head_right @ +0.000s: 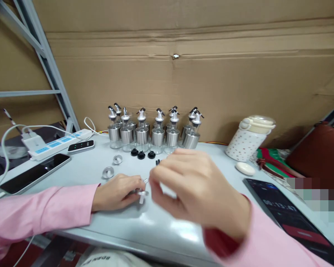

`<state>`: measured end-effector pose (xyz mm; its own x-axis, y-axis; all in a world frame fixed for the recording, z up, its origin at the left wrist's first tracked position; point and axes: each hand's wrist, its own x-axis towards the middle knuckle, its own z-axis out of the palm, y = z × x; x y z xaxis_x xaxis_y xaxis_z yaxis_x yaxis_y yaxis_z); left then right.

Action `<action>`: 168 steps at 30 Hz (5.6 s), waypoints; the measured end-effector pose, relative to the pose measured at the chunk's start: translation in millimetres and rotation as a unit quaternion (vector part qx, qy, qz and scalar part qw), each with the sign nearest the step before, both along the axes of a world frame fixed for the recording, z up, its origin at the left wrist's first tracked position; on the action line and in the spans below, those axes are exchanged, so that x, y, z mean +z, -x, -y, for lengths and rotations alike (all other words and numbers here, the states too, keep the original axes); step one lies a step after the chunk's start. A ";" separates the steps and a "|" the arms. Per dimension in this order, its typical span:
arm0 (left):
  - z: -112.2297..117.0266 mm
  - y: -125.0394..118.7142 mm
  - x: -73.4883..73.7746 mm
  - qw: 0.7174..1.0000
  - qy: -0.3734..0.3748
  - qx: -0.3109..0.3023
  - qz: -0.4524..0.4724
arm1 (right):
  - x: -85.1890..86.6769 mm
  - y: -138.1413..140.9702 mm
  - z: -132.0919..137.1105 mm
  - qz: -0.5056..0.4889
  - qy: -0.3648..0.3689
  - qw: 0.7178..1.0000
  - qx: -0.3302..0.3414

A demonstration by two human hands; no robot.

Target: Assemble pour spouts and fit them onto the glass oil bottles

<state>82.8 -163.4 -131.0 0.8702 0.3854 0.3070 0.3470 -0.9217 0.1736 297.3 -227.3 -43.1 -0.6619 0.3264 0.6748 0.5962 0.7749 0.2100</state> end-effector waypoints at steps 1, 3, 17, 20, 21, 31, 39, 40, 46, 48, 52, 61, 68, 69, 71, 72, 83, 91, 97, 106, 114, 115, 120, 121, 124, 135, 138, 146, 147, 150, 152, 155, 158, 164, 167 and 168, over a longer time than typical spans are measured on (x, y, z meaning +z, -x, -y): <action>-0.8 0.3 -0.8 1.000 -0.011 -0.006 0.010 | -5.8 -3.1 -10.9 0.008 0.013 1.000 -0.021; -1.6 0.9 -2.0 1.000 -0.017 -0.005 0.023 | -19.2 -13.4 -32.6 0.024 0.081 0.993 -0.078; -2.1 -2.1 -0.7 0.998 -0.021 0.052 0.000 | -60.3 -30.7 -62.7 0.062 0.351 0.923 -0.146; -2.4 -1.4 -0.9 0.998 -0.037 0.048 -0.009 | -66.1 -32.0 -65.3 0.064 0.357 0.919 -0.155; -2.3 -1.1 -0.8 0.998 -0.039 0.049 -0.010 | -66.9 -32.7 -65.9 0.066 0.364 0.917 -0.148; -3.5 -0.3 -1.5 0.997 -0.044 0.061 -0.023 | -59.0 -13.2 -52.9 -0.115 0.431 0.895 -0.019; -3.9 -0.6 -1.3 0.996 -0.047 0.065 -0.029 | -61.8 4.0 -44.3 -0.130 0.361 0.922 0.045; -3.7 -0.8 -1.2 0.996 -0.047 0.067 -0.032 | -62.2 4.2 -44.5 -0.136 0.363 0.921 0.037; -2.8 -0.7 -1.1 0.996 -0.051 0.066 -0.041 | -62.4 5.7 -42.3 -0.156 0.394 0.905 0.030; -3.0 -0.3 -1.4 0.995 -0.061 0.065 -0.040 | -61.4 6.2 -41.0 -0.173 0.423 0.889 0.036; -3.3 -0.1 -1.3 0.993 -0.098 0.060 -0.038 | -61.0 7.0 -40.0 -0.219 0.513 0.830 0.032; -2.0 -1.0 -1.4 0.968 -0.240 0.033 -0.064 | -62.5 7.6 -38.5 -0.190 0.541 0.819 -0.004; -4.8 2.3 4.3 0.930 -0.365 0.005 -0.033 | -64.0 7.4 -37.1 -0.144 0.526 0.838 0.025; -5.2 2.7 5.1 0.930 -0.366 0.003 -0.030 | -63.8 7.4 -37.5 -0.137 0.527 0.838 0.024; -5.9 3.1 6.0 0.931 -0.365 0.002 -0.022 | -63.4 7.5 -38.1 -0.126 0.521 0.844 0.020; -6.4 3.3 6.1 0.931 -0.365 0.002 -0.019 | -63.4 7.5 -38.1 -0.122 0.515 0.848 0.019; -30.8 6.8 13.4 0.956 -0.256 0.136 -0.047 | -58.2 6.3 -34.8 -0.073 0.431 0.899 -0.012; -72.3 8.0 1.5 0.965 -0.176 0.171 -0.088 | -54.6 1.4 -33.6 -0.098 0.383 0.918 -0.015; -75.2 5.4 -2.5 0.969 -0.179 0.154 -0.079 | -53.3 2.9 -33.6 -0.131 0.341 0.931 -0.011; -58.7 6.8 4.6 0.971 -0.212 0.088 0.064 | -53.6 0.2 -37.5 -0.191 0.244 0.948 -0.077; -22.1 5.9 20.3 0.930 -0.319 -0.055 0.174 | -56.4 0.0 -37.3 -0.259 0.219 0.937 -0.085; -21.7 6.4 20.2 0.927 -0.326 -0.069 0.173 | -56.2 0.3 -36.3 -0.267 0.218 0.935 -0.081; -26.1 8.4 18.9 0.914 -0.341 -0.117 0.187 | -57.0 -0.3 -36.2 -0.288 0.179 0.938 -0.075; -26.4 8.4 19.0 0.910 -0.346 -0.123 0.191 | -57.6 -0.3 -36.8 -0.277 0.167 0.944 -0.069; -25.3 7.9 19.3 0.908 -0.349 -0.128 0.194 | -59.1 0.7 -37.5 -0.231 0.150 0.960 -0.046; -23.2 3.7 18.4 0.951 -0.242 -0.063 0.181 | -61.4 1.8 -35.8 -0.205 0.181 0.962 -0.024; -22.0 3.9 16.0 0.974 -0.166 -0.084 0.127 | -62.0 3.5 -36.9 -0.188 0.202 0.961 -0.016; -17.7 4.4 12.5 0.993 -0.032 -0.105 0.053 | -64.7 1.6 -41.2 -0.150 0.247 0.957 -0.007; -17.3 4.2 12.6 0.993 -0.027 -0.104 0.048 | -64.9 1.2 -41.3 -0.148 0.251 0.957 -0.005; -16.0 3.4 13.1 0.994 -0.019 -0.100 0.040 | -64.9 0.9 -40.7 -0.142 0.264 0.954 -0.002; -15.4 2.8 12.9 0.994 -0.021 -0.102 0.039 | -64.4 1.3 -39.7 -0.141 0.267 0.953 -0.006; -15.3 2.0 11.5 0.993 -0.035 -0.103 0.041 | -63.3 2.3 -38.3 -0.148 0.267 0.952 -0.010; -16.1 1.5 9.4 0.992 -0.056 -0.106 0.046 | -62.0 3.2 -37.7 -0.149 0.280 0.948 -0.014; -17.1 1.2 6.5 0.990 -0.087 -0.108 0.036 | -60.7 3.2 -36.5 -0.140 0.315 0.939 -0.023; -16.7 1.2 6.4 0.990 -0.094 -0.102 0.031 | -60.8 3.1 -34.7 -0.144 0.344 0.928 -0.016; -16.5 1.2 6.7 0.990 -0.095 -0.100 0.031 | -60.8 3.3 -34.0 -0.146 0.354 0.924 -0.014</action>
<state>81.7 -146.9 -124.3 0.9004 0.1372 0.4127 0.1484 -0.9889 0.0051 294.0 -193.3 -103.9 -0.4708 0.7680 0.4342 0.5691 0.6404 -0.5157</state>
